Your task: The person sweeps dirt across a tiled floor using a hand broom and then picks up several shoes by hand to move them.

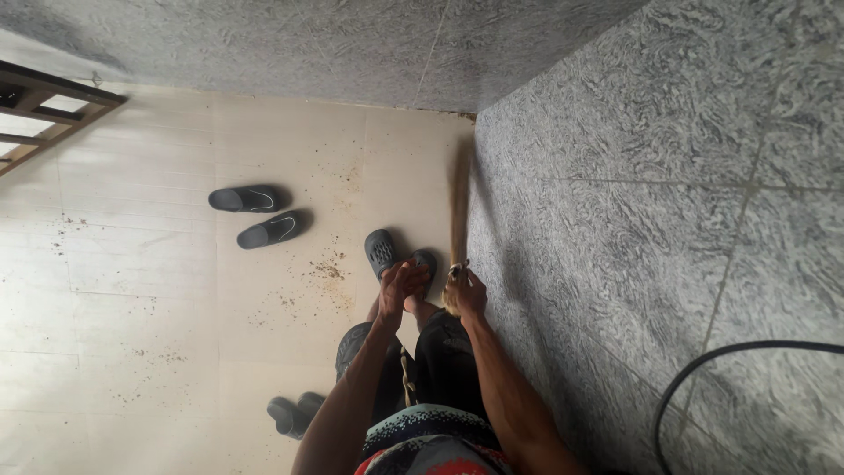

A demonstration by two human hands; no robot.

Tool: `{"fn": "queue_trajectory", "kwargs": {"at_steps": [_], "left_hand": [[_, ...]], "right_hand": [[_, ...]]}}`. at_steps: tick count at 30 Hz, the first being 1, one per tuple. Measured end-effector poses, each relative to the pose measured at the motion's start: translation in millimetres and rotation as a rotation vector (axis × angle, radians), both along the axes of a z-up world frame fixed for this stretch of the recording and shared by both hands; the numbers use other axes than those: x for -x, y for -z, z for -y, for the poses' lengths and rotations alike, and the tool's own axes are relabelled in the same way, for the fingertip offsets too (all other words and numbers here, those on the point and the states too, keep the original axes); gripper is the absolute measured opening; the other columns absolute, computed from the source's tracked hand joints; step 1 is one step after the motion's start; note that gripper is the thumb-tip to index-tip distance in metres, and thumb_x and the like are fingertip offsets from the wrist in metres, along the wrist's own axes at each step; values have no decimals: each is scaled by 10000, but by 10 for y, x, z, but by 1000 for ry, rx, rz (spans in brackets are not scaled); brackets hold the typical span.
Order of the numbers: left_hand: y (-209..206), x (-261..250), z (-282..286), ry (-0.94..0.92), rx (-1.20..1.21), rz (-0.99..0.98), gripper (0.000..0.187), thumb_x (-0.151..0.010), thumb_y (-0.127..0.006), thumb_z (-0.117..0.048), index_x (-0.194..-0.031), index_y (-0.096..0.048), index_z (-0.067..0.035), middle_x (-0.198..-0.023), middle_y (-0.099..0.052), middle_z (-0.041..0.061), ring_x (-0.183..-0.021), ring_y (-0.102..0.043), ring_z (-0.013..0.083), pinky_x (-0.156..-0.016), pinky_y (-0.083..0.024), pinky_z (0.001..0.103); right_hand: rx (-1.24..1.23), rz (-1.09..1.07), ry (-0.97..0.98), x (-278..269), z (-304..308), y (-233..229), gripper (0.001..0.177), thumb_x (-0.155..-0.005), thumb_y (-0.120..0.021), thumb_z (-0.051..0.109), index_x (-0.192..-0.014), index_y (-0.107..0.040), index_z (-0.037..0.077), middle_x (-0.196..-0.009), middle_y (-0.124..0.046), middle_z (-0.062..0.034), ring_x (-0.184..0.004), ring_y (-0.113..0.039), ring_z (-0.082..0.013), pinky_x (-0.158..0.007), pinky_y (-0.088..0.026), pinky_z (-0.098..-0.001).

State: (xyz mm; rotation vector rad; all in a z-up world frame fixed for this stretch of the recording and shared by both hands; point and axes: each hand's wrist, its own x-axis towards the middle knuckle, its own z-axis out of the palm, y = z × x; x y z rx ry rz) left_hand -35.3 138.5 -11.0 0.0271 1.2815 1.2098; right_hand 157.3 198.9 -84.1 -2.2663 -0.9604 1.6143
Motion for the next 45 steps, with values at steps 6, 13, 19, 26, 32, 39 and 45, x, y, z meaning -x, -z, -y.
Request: {"fn": "queue_trajectory", "kwargs": {"at_steps": [6,13,19,26,32,39,45], "left_hand": [[87,83,-74,1,20,18,617,-1021,-528,-466,-1376,-563,38,-1247,-722,203,-1103,-719,278,-898,-544,381],[139,72,-115,62,36,50,612,-1008,-520,-484,-1379,-555,1,-1266,-719,163,-1118,-718,257,-910,-552,373],[288,84,-173,66,75,59,610,-1001,-545,-467,-1365,-563,23,-1252,-724,191,-1109,-722,291,-905,-552,395],[189,121,-128,64,-62,40,617,-1019,-522,-487,-1360,-554,26,-1250,-724,194,-1127,-724,286,-948,-557,408],[194,175,-202,73,40,53,613,-1002,-528,-477,-1354,-573,23,-1240,-727,194,-1102,-726,289,-920,-559,412],[211,212,-176,69,-14,30,647,-1016,-516,-500,-1375,-562,36,-1230,-727,210,-1100,-731,287,-928,-574,392],[121,200,-246,90,41,30,650,-994,-539,-486,-1363,-558,47,-1241,-730,200,-1096,-733,285,-909,-564,401]], "right_hand": [[42,132,-68,242,-411,249,423,-792,-805,89,-1209,-774,25,-794,-754,-91,-667,-719,-194,-617,-575,-325],[-121,-162,109,170,-7,-181,427,-832,-744,198,-1246,-685,110,-820,-729,-67,-599,-691,-181,-514,-564,-310],[-98,196,-35,187,-683,323,423,-971,-668,464,-1016,-779,59,-801,-770,-78,-654,-730,-148,-636,-579,-323],[-210,157,-371,18,-570,26,365,-876,-731,370,-1147,-744,125,-786,-746,-97,-654,-707,-232,-626,-569,-400],[-175,307,-155,349,-335,-411,409,-793,-787,221,-1182,-698,134,-831,-760,-51,-673,-755,-198,-644,-601,-362],[-109,494,-464,431,-918,-158,415,-743,-830,245,-1148,-758,185,-850,-743,-45,-716,-692,-222,-683,-567,-378],[-335,336,-291,104,-99,-275,632,-735,-776,232,-1359,-673,249,-811,-765,-46,-656,-730,-199,-616,-591,-359]]}}
